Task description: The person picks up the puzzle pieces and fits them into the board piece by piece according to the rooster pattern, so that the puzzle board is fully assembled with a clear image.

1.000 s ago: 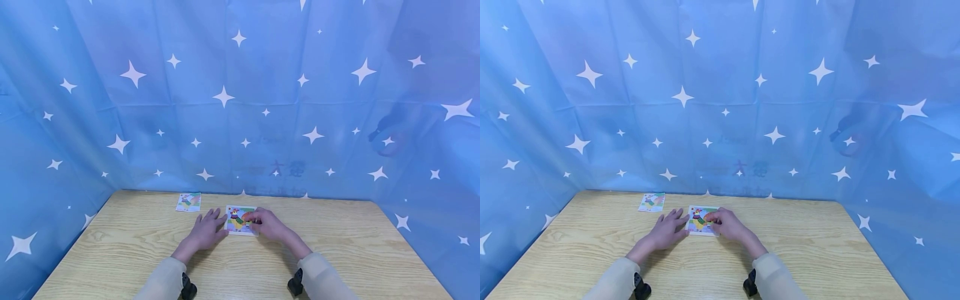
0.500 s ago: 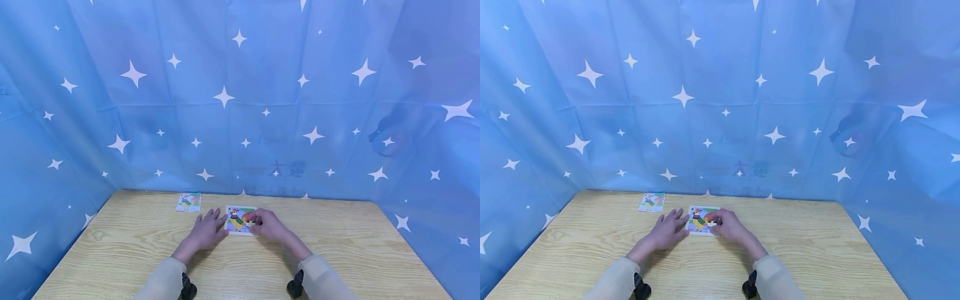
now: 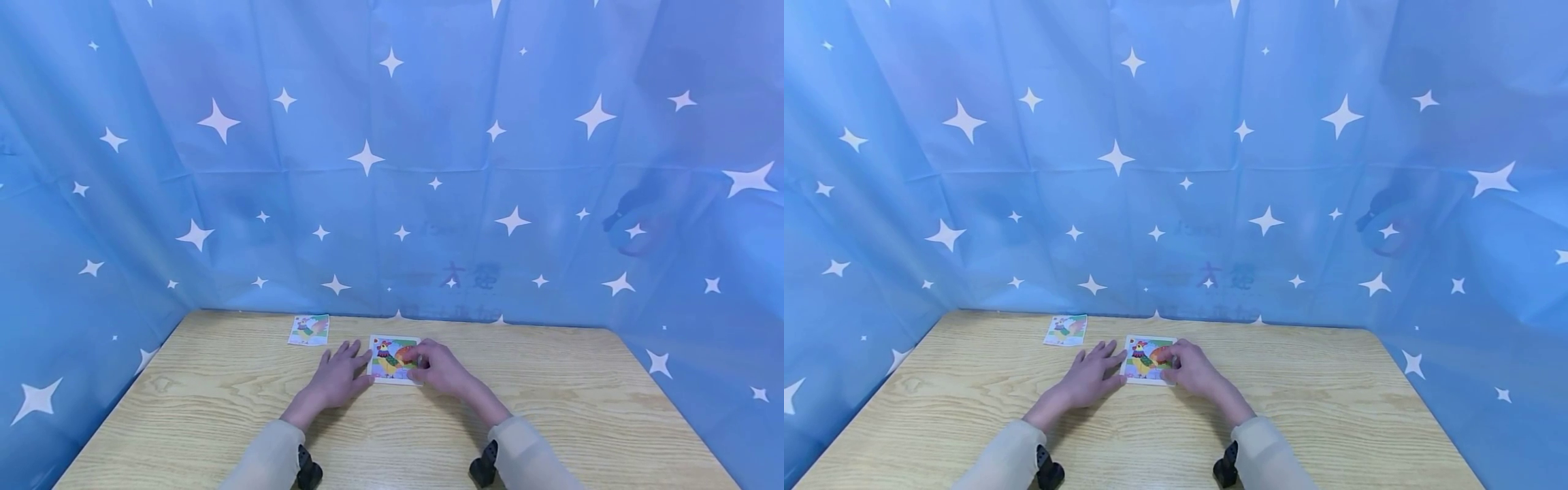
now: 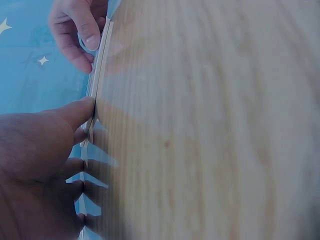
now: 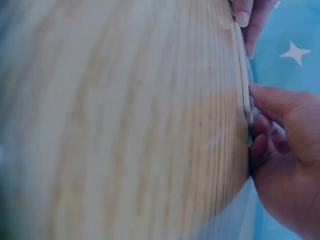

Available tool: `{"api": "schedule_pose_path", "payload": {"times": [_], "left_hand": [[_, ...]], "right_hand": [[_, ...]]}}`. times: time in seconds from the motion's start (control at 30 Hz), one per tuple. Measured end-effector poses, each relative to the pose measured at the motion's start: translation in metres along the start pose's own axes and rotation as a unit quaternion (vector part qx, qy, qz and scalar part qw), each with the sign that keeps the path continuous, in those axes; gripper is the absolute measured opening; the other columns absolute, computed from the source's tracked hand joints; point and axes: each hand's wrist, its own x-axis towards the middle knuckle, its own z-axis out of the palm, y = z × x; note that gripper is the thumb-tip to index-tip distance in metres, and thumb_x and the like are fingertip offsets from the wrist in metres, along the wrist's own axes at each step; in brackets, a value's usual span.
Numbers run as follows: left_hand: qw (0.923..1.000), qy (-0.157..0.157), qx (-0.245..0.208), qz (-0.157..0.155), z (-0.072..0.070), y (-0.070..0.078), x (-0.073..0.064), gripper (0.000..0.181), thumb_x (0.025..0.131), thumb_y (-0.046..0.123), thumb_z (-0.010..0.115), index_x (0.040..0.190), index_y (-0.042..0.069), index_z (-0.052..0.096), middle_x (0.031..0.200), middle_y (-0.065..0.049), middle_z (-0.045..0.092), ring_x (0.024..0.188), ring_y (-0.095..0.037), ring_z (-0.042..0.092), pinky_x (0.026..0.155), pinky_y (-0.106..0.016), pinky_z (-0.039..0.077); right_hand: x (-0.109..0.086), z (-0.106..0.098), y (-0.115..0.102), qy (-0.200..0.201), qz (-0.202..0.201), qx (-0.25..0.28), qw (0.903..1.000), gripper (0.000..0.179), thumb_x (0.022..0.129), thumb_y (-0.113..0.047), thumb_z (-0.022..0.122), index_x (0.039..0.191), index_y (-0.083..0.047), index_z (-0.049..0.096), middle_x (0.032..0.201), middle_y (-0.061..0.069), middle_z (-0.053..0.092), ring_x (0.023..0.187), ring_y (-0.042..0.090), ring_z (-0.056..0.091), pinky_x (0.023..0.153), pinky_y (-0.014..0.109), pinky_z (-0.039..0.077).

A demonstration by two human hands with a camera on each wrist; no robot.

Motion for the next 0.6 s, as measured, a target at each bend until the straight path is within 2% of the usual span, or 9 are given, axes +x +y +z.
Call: {"api": "schedule_pose_path", "payload": {"times": [0.4, 0.6], "left_hand": [[1.0000, 0.002, 0.001, 0.005, 0.0001, -0.0022, 0.0006, 0.055, 0.103, 0.031, 0.062, 0.149, 0.002, 0.053, 0.159, -0.026, 0.036, 0.149, -0.047, 0.026, 0.115, -0.072, 0.016], [1.0000, -0.004, 0.000, 0.003, -0.0016, -0.0003, -0.0006, 0.054, 0.104, 0.030, 0.061, 0.150, 0.003, 0.052, 0.160, -0.026, 0.034, 0.150, -0.047, 0.024, 0.115, -0.072, 0.015]], "right_hand": [[-0.0046, -0.0009, 0.0043, 0.024, -0.001, 0.008, 0.9997, 0.022, 0.092, -0.010, 0.078, 0.113, -0.004, 0.077, 0.100, 0.002, 0.058, 0.075, 0.016, 0.049, 0.063, 0.028, 0.043], [-0.0085, -0.0048, 0.0031, -0.004, -0.006, 0.018, 0.9998, 0.027, 0.096, -0.009, 0.074, 0.121, -0.001, 0.075, 0.106, 0.004, 0.057, 0.077, 0.015, 0.050, 0.063, 0.027, 0.044]]}}
